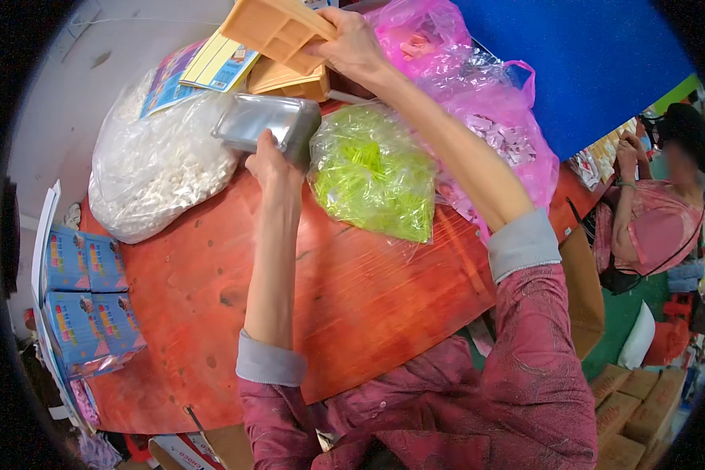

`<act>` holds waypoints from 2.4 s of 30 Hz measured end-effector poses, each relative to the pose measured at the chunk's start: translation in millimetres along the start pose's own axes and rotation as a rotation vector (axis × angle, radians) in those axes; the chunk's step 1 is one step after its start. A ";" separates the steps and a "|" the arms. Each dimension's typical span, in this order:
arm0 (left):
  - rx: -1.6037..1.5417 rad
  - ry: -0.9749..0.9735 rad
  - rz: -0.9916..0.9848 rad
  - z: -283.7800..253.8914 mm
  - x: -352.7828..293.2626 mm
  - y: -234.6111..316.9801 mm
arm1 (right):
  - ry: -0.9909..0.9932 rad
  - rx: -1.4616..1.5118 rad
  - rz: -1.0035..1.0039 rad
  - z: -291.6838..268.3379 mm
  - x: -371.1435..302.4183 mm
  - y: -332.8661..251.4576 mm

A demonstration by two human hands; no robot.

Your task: Folding plastic tray inserts and filling them with small white foam cubes on a factory assembly line.

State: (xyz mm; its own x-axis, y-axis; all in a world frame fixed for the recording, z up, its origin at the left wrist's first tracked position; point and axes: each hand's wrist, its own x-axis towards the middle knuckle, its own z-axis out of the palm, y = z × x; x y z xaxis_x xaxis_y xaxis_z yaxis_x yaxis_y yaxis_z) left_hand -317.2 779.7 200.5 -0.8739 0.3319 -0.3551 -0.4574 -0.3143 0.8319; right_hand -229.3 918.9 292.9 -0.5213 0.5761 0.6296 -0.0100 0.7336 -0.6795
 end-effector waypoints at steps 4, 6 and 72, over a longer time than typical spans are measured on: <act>-0.038 0.071 0.122 1.8 30.9 -21.4 | -0.043 0.128 0.142 -5.4 -23.2 -36.5; 0.054 -0.080 -0.018 7.1 20.7 -19.3 | -0.027 0.175 0.188 -21.6 -36.2 -47.3; -0.203 0.066 0.244 -334.1 -201.4 100.2 | -1.104 0.858 0.618 151.8 -249.6 -218.7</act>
State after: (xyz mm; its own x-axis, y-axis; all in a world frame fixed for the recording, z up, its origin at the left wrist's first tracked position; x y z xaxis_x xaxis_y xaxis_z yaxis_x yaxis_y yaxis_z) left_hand -242.0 384.2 213.0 -0.9674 0.1690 -0.1884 -0.2512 -0.5506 0.7961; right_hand -226.5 559.9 227.1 -0.9805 -0.1293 -0.1477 0.1676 -0.1601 -0.9728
